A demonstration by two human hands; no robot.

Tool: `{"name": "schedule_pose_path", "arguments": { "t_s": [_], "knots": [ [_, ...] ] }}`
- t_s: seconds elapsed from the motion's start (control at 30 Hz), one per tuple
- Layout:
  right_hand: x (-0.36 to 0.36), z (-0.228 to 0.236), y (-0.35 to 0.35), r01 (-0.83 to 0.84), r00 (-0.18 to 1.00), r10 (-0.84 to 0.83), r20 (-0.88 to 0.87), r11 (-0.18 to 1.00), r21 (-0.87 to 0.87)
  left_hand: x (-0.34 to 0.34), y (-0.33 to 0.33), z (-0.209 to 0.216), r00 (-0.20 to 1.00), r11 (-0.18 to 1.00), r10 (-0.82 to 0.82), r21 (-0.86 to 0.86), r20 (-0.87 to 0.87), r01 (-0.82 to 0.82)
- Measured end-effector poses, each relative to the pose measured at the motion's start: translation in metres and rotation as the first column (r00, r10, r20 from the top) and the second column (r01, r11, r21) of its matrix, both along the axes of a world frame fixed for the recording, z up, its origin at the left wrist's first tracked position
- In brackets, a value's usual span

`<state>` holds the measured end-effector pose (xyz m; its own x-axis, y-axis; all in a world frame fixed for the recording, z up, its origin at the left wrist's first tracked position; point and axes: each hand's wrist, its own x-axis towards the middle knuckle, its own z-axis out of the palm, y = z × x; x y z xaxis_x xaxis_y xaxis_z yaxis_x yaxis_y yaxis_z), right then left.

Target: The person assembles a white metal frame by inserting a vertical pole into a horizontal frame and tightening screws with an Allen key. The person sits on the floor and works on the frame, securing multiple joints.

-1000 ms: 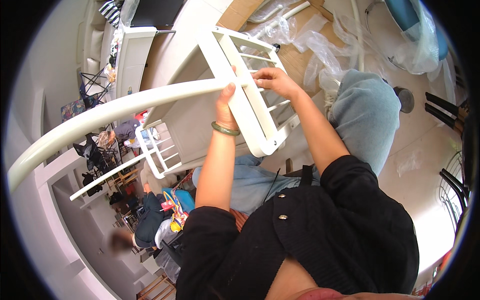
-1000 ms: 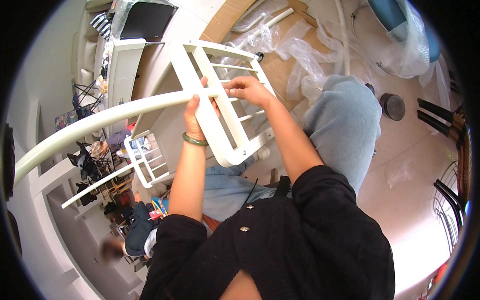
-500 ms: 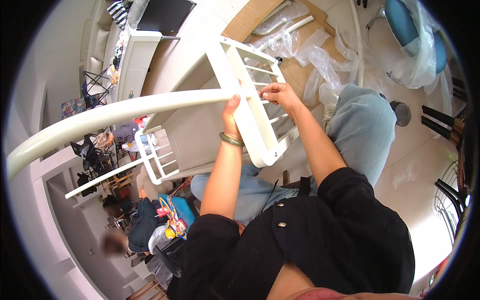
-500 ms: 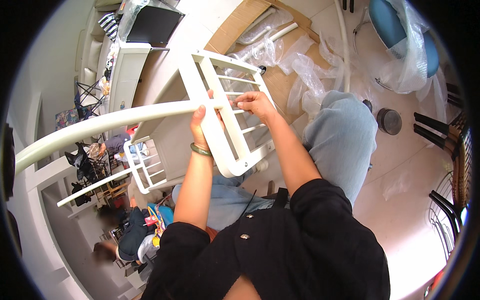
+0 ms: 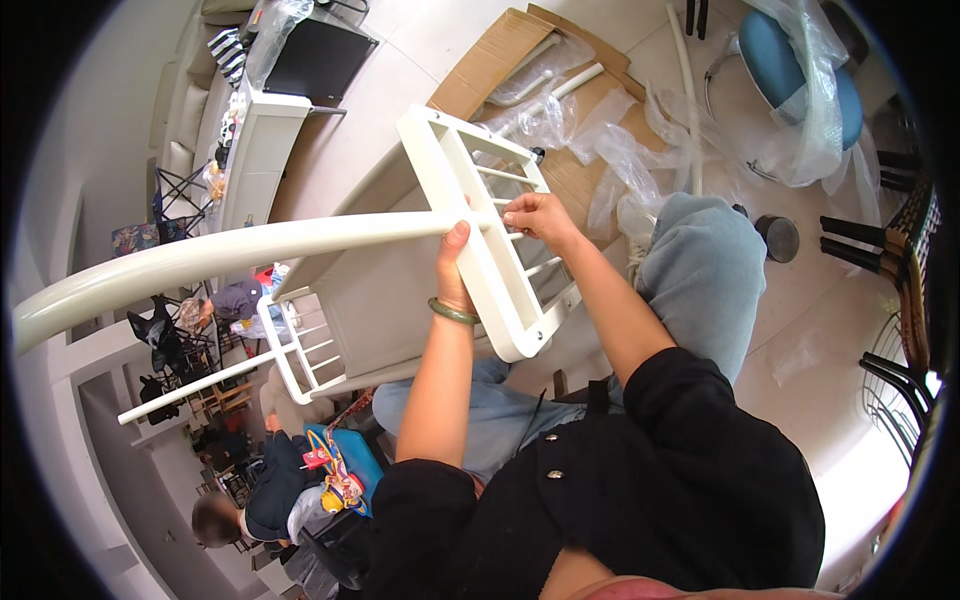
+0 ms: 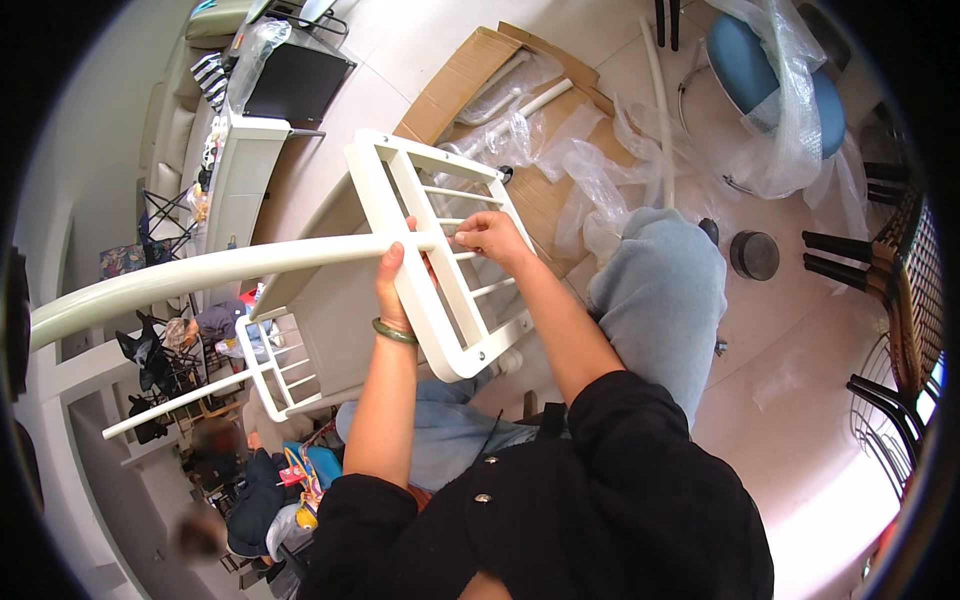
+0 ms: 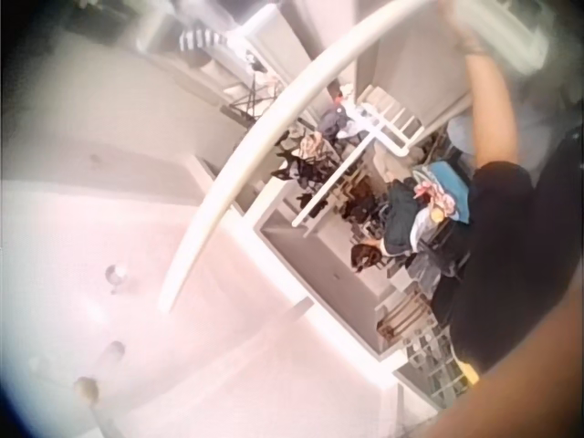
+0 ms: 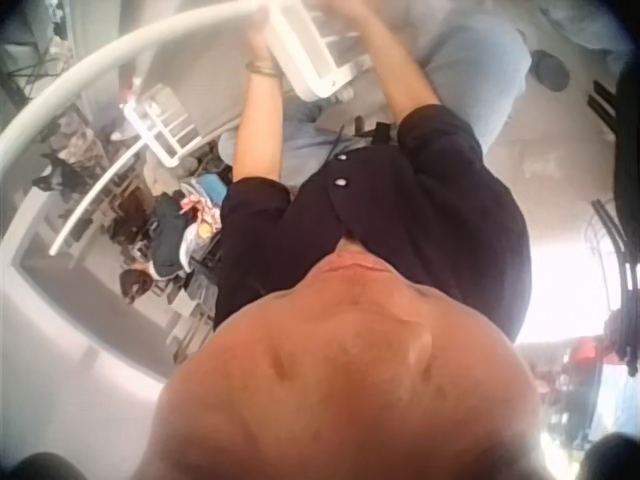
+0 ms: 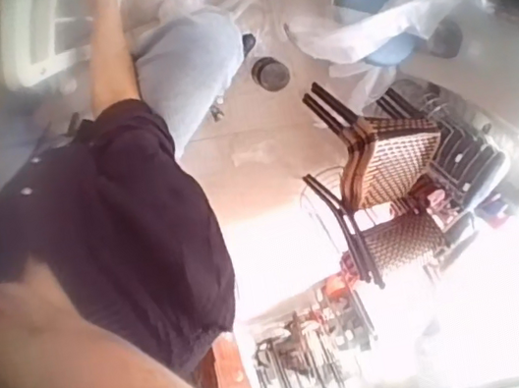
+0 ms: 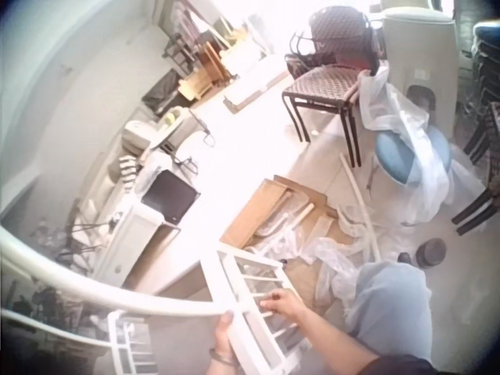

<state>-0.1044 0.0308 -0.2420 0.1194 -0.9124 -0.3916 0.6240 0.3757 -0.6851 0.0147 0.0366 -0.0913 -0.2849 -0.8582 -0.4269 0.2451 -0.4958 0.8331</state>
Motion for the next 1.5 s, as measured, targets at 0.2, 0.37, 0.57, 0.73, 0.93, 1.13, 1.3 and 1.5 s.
{"name": "schedule_pose_path", "arguments": {
  "t_s": [0.2, 0.37, 0.57, 0.73, 0.93, 1.13, 1.3, 1.5],
  "knots": [
    [0.016, -0.005, 0.007, 0.107, 0.96, -0.138, -0.243, 0.985, -0.138, -0.004, 0.002, 0.003, 1.0, 1.0, 0.001, -0.003, -0.001, -0.001],
    [0.017, 0.0, 0.014, 0.111, 0.901, -0.18, -0.396, 0.975, -0.191, 0.0, 0.0, 0.002, 0.999, 0.999, -0.036, -0.002, 0.013, 0.036],
    [0.006, 0.002, 0.023, 0.068, 0.992, -0.082, -0.096, 0.987, -0.146, 0.003, -0.001, 0.003, 0.999, 0.999, -0.034, -0.022, 0.039, 0.035],
    [-0.004, -0.007, 0.029, 0.014, 0.999, -0.003, 0.054, 0.978, -0.21, -0.001, -0.002, 0.004, 0.999, 0.999, -0.053, 0.002, -0.001, 0.053],
    [0.0, -0.022, 0.025, 0.026, 0.993, -0.001, 0.12, 0.978, -0.207, -0.003, -0.001, 0.004, 0.999, 0.999, -0.042, -0.003, 0.012, 0.042],
    [0.002, -0.013, 0.01, -0.064, 0.998, 0.064, 0.007, 0.997, -0.032, -0.013, 0.003, 0.016, 0.997, 0.998, -0.056, -0.018, 0.06, 0.057],
    [-0.003, -0.006, -0.007, -0.201, 0.979, 0.2, 0.026, 0.979, 0.041, -0.007, 0.001, 0.013, 0.994, 0.997, -0.081, -0.009, 0.078, 0.082],
    [-0.006, -0.005, -0.023, -0.318, 0.948, 0.315, 0.046, 0.939, 0.132, -0.005, -0.002, 0.008, 0.994, 0.995, -0.096, -0.025, 0.052, 0.097]
  ]
}}
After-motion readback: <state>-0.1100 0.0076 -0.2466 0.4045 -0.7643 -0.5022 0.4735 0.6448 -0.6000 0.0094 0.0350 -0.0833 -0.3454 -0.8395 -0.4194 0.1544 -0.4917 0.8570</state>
